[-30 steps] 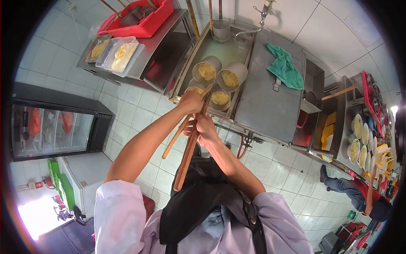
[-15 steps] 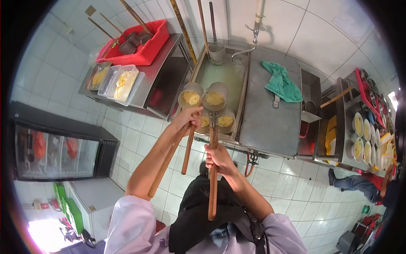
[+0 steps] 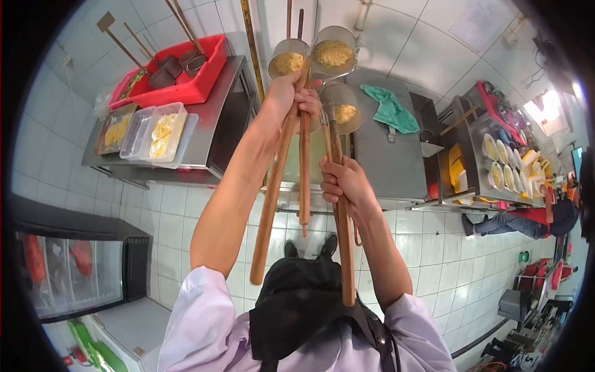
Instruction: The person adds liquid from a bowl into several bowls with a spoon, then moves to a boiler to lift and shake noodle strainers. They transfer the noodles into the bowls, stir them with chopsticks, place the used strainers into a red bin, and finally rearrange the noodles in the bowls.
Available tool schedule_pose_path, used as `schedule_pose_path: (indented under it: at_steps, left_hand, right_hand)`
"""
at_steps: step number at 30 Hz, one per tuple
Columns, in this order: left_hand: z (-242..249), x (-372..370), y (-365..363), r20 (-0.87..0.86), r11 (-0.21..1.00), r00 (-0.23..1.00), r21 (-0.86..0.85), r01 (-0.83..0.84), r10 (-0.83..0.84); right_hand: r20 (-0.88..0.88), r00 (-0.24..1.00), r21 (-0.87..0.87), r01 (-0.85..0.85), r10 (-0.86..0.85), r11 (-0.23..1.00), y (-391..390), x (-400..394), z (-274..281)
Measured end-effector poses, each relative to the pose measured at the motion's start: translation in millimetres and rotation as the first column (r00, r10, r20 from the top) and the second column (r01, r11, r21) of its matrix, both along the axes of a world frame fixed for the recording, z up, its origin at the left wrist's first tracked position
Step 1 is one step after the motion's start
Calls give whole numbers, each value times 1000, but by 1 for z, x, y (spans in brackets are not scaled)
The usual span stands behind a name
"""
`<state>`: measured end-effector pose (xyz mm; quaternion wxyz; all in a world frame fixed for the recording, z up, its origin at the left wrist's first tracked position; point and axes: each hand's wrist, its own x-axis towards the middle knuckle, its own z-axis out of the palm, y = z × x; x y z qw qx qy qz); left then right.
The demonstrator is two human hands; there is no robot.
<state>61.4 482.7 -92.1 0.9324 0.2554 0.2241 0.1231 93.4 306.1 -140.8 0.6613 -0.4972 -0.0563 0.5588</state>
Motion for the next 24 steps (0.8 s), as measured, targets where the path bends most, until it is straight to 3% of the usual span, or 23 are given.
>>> schedule_pose_path:
  at_steps: [2, 6, 8, 12, 13, 14, 16, 20, 22, 24]
  left_hand:
    - [-1, 2, 7, 27, 979, 1000, -202, 3, 3]
    - [-46, 7, 7, -7, 997, 997, 5, 76, -76]
    - [-78, 3, 2, -47, 996, 994, 1, 94, -94]
    - [-102, -7, 4, -164, 985, 974, -101, 137, -153]
    - [-105, -8, 7, -115, 982, 975, 14, 191, -188]
    - [-108, -5, 8, -123, 981, 973, -7, 195, -194]
    - [-76, -2, 10, -137, 970, 981, 179, 162, -139]
    - [-23, -3, 16, -71, 976, 974, -6, 217, -217]
    - [-2, -8, 6, -93, 976, 989, 175, 134, -119]
    - [-9, -3, 4, -111, 961, 984, 227, 159, -137]
  right_hand:
    - [-16, 999, 58, -43, 44, 997, 7, -3, -7]
    - [37, 999, 41, -30, 29, 999, 11, -8, -40]
    - [-136, 991, -12, -6, 4, 1000, 11, -13, -69]
    - [-97, 995, -156, -30, 15, 987, 13, -27, -86]
    - [-25, 1000, -175, 3, -8, 985, 15, -30, -77]
    - [47, 999, -196, 35, -26, 980, 16, -32, -70]
    - [33, 999, -140, 22, -18, 990, 19, -27, -54]
    - [119, 992, 21, 32, -35, 999, 26, -22, -6]
    - [114, 993, 60, 37, -43, 998, 27, -18, -2]
    - [77, 995, 49, 53, -56, 997, 30, -18, -4]
